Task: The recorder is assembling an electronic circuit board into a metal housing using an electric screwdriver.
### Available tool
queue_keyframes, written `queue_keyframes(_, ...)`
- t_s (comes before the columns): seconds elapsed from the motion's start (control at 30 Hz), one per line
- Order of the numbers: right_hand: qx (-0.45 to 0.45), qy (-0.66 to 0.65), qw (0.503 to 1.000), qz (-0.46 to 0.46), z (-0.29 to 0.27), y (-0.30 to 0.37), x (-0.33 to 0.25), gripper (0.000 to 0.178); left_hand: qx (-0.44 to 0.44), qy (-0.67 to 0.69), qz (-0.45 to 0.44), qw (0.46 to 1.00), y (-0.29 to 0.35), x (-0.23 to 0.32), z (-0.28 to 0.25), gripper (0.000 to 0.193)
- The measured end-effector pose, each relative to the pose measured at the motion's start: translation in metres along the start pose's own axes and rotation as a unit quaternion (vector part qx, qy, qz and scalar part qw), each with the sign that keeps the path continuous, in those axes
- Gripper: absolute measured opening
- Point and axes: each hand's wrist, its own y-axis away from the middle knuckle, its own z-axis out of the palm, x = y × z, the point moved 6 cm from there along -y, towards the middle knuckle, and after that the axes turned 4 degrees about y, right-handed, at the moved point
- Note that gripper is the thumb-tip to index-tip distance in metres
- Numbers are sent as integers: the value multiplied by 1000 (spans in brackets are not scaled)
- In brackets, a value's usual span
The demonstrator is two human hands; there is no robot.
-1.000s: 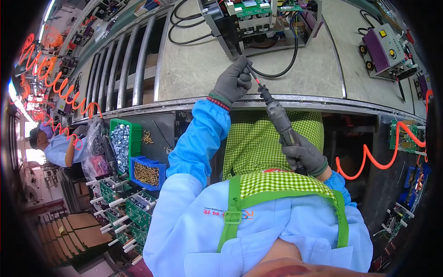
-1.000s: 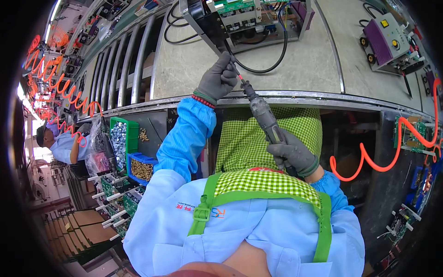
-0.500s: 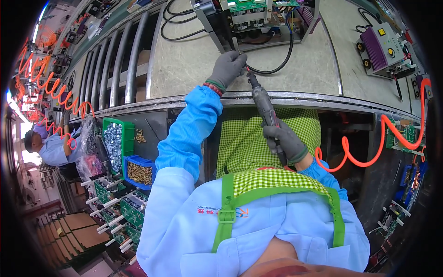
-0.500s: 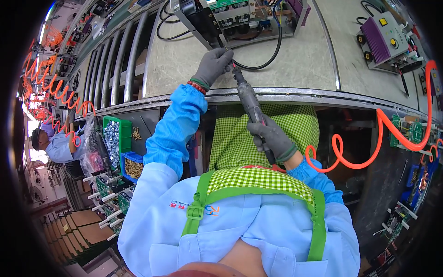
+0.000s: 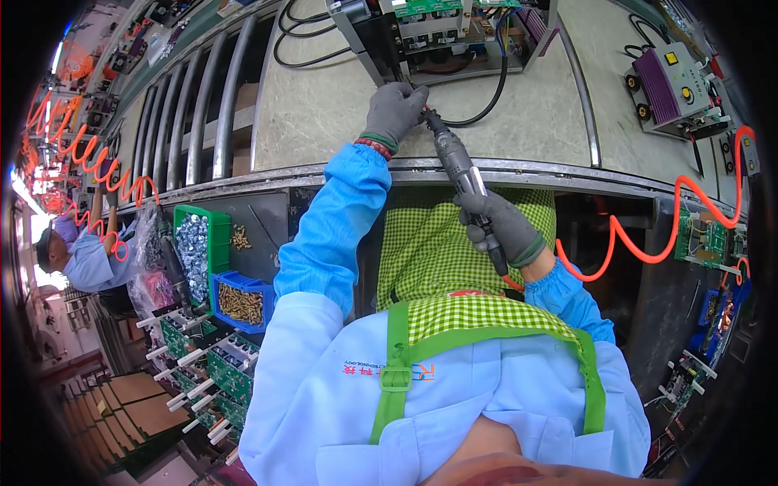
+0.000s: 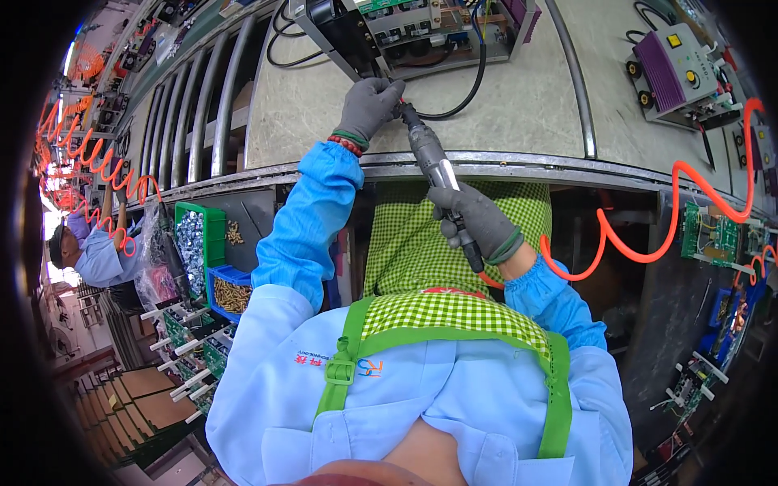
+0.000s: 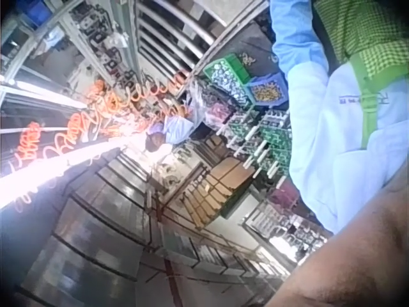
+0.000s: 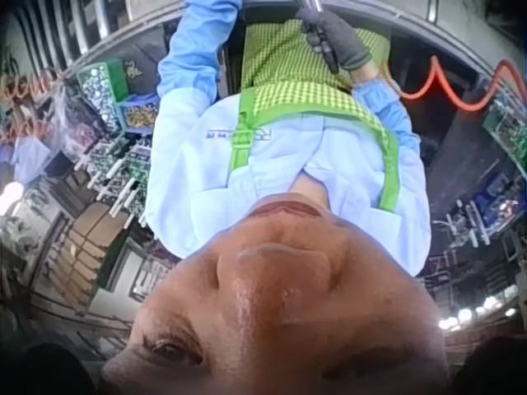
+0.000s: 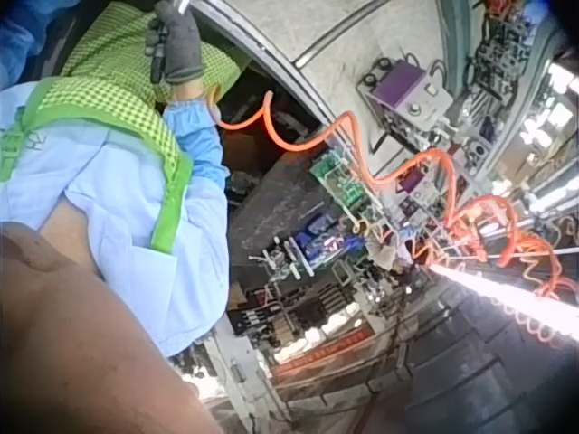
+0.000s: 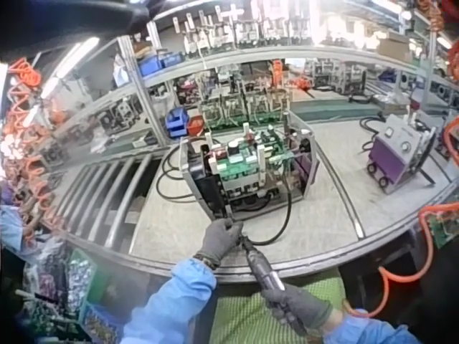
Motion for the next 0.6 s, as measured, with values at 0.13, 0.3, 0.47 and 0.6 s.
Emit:
queue_keyframes(0.13,-6,-4,1000,-1,6,-2,2,30,5,21,19,1000,2,-7,-1,37)
queue_keyframes(0.3,14,24,1000,-7,4,2,-7,31,-9,10,39,999,6,3,-4,37)
queue_keyframes(0.47,-1,25,999,-21,10,-3,-9,31,-36,-375,165,912,15,49,-27,29)
queue_keyframes(0.6,-6,-9,1000,-23,19,-8,-2,30,121,-607,548,563,35,99,-48,50)
